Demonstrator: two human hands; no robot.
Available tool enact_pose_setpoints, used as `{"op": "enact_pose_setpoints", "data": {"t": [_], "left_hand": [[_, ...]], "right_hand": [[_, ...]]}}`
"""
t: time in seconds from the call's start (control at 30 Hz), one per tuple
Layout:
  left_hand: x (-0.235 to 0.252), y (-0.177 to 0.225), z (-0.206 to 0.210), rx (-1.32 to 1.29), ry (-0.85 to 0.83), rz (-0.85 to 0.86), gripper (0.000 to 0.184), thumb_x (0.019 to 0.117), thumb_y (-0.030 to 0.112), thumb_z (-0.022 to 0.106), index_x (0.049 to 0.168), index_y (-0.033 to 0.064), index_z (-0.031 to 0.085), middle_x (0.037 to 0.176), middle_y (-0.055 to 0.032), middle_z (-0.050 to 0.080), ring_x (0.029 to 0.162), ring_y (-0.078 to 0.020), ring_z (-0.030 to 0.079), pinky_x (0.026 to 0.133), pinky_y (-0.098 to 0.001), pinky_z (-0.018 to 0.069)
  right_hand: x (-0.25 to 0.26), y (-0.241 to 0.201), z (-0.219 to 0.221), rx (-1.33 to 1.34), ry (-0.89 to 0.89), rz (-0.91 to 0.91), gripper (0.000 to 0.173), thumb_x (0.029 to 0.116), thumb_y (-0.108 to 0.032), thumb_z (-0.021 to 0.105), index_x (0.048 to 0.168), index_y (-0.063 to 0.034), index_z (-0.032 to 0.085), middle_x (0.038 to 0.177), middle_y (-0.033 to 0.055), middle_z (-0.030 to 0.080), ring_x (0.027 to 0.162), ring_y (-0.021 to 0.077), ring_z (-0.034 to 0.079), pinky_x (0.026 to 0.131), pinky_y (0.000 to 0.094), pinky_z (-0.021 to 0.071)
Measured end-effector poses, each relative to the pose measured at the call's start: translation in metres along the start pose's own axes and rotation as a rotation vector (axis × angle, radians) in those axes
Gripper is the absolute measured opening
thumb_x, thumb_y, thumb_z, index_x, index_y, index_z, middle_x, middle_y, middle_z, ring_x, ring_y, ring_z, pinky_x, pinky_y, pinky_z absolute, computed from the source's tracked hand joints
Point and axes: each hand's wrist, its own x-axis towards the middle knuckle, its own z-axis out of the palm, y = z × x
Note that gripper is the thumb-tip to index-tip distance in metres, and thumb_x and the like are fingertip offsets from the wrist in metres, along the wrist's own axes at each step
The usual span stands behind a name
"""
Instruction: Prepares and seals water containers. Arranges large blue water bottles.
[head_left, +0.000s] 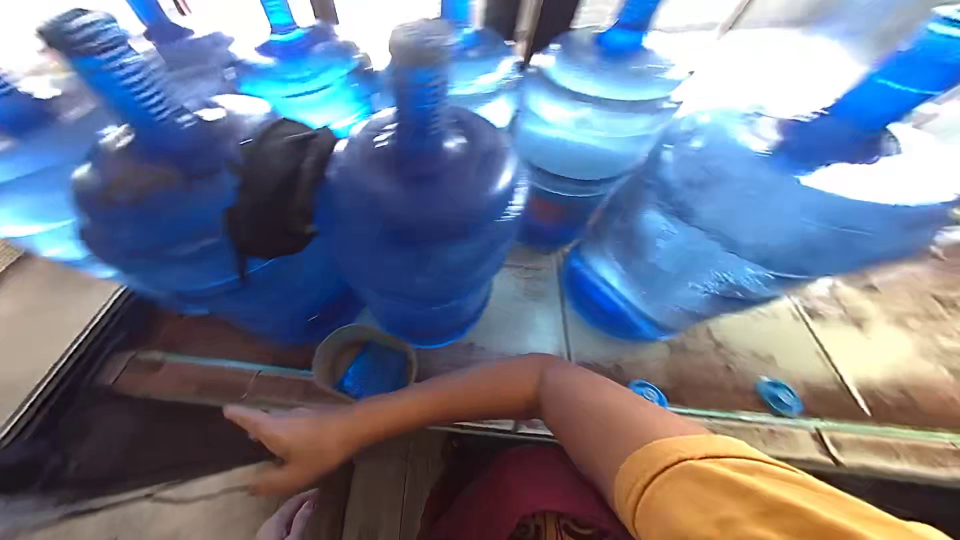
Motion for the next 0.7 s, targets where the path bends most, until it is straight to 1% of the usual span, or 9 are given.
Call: {"op": "enact_pose_setpoints", "data": {"t": [0.1,0.2,0.27,0.37,0.47,0.53,0.6,0.63,0.7], "left_hand": [[0.0,0.109,-0.001,0.016,-0.113,0.367,0.036,0.1053,0.015,0.049,0.125,-0.0104,0.065,0.117,-0.0267,0.071,0.111,-0.0355,0.069,0.103,-0.0534,0.0512],[-0.01,0.212,0.022,-0.015,-0.292,0.701,0.033,0.1046,0.013,0.05,0.124,-0.0084,0.066,0.114,-0.0171,0.073,0.104,-0.0181,0.072,0.097,-0.0385,0.0563],[-0.004,0.258,0.045,-0.07,-0.31,0.878,0.037,0.1058,0.02,0.05,0.125,-0.007,0.066,0.117,-0.0143,0.073,0.105,-0.0137,0.072,0.096,-0.0331,0.0581],[0.004,0.306,0.069,-0.218,-0.028,1.062,0.034,0.1077,0.031,0.051,0.128,0.0096,0.068,0.114,0.0015,0.074,0.101,-0.0044,0.071,0.09,-0.0265,0.0604],[-0.003,0.345,0.063,-0.231,0.389,1.198,0.033,0.1098,0.032,0.047,0.137,0.0216,0.062,0.124,0.0128,0.069,0.107,-0.0003,0.067,0.093,-0.0237,0.0573],[-0.003,0.364,0.05,-0.152,0.704,1.254,0.034,0.1102,0.026,0.046,0.136,0.0076,0.06,0.128,0.0029,0.067,0.112,-0.0035,0.065,0.098,-0.0249,0.0543],[0.007,0.379,0.035,0.0,1.024,1.233,0.034,0.1074,0.012,0.047,0.127,-0.013,0.059,0.121,-0.0229,0.066,0.113,-0.0218,0.065,0.101,-0.0352,0.0522],[0.014,0.387,0.029,0.081,1.143,1.183,0.033,0.1062,0.009,0.047,0.124,-0.0162,0.059,0.12,-0.0305,0.064,0.114,-0.0308,0.064,0.102,-0.0409,0.0512],[0.032,0.399,0.023,0.173,1.264,1.063,0.036,0.107,0.014,0.047,0.127,-0.0136,0.06,0.124,-0.0333,0.062,0.121,-0.0381,0.061,0.107,-0.0459,0.0478]], "right_hand": [[-0.117,0.005,-0.045,-0.094,0.016,0.021,0.068,0.0999,-0.011,0.065,0.157,0.0041,0.031,0.141,0.0297,0.056,0.125,0.04,0.06,0.108,0.0508,0.0464],[-0.236,0.007,-0.081,-0.084,0.18,0.022,0.041,0.1001,-0.007,0.062,0.137,0.0101,0.056,0.124,0.0288,0.066,0.113,0.0372,0.067,0.101,0.0473,0.0514],[-0.319,0.003,-0.101,-0.008,0.274,0.035,0.033,0.1019,-0.007,0.057,0.129,0.0108,0.061,0.12,0.0249,0.068,0.11,0.0287,0.069,0.098,0.0412,0.0536],[-0.444,0.006,-0.121,0.182,0.413,-0.032,0.043,0.1049,-0.036,0.051,0.121,0.0007,0.067,0.116,0.0065,0.073,0.107,0.0096,0.068,0.096,0.029,0.0554],[-0.558,0.021,-0.144,0.34,0.527,-0.256,0.043,0.1038,-0.052,0.049,0.12,-0.0203,0.073,0.113,-0.0053,0.076,0.106,0.0093,0.072,0.095,0.0303,0.0592],[-0.613,0.036,-0.164,0.352,0.808,-0.288,0.036,0.0998,-0.057,0.051,0.103,-0.0325,0.076,0.091,-0.0145,0.075,0.085,0.0004,0.072,0.076,0.0218,0.0601],[-0.637,0.055,-0.196,0.423,1.274,-0.191,0.024,0.0981,-0.051,0.057,0.084,-0.0373,0.072,0.074,-0.0178,0.066,0.068,-0.0028,0.063,0.063,0.0177,0.0544],[-0.642,0.068,-0.219,0.444,1.471,-0.109,0.025,0.1021,-0.042,0.051,0.085,-0.0339,0.068,0.076,-0.0158,0.067,0.072,-0.0006,0.063,0.069,0.0207,0.0549],[-0.64,0.101,-0.265,0.427,1.678,0.089,0.029,0.1099,-0.028,0.036,0.106,-0.0139,0.061,0.089,-0.0059,0.069,0.083,0.0073,0.069,0.082,0.0306,0.0593]]}}
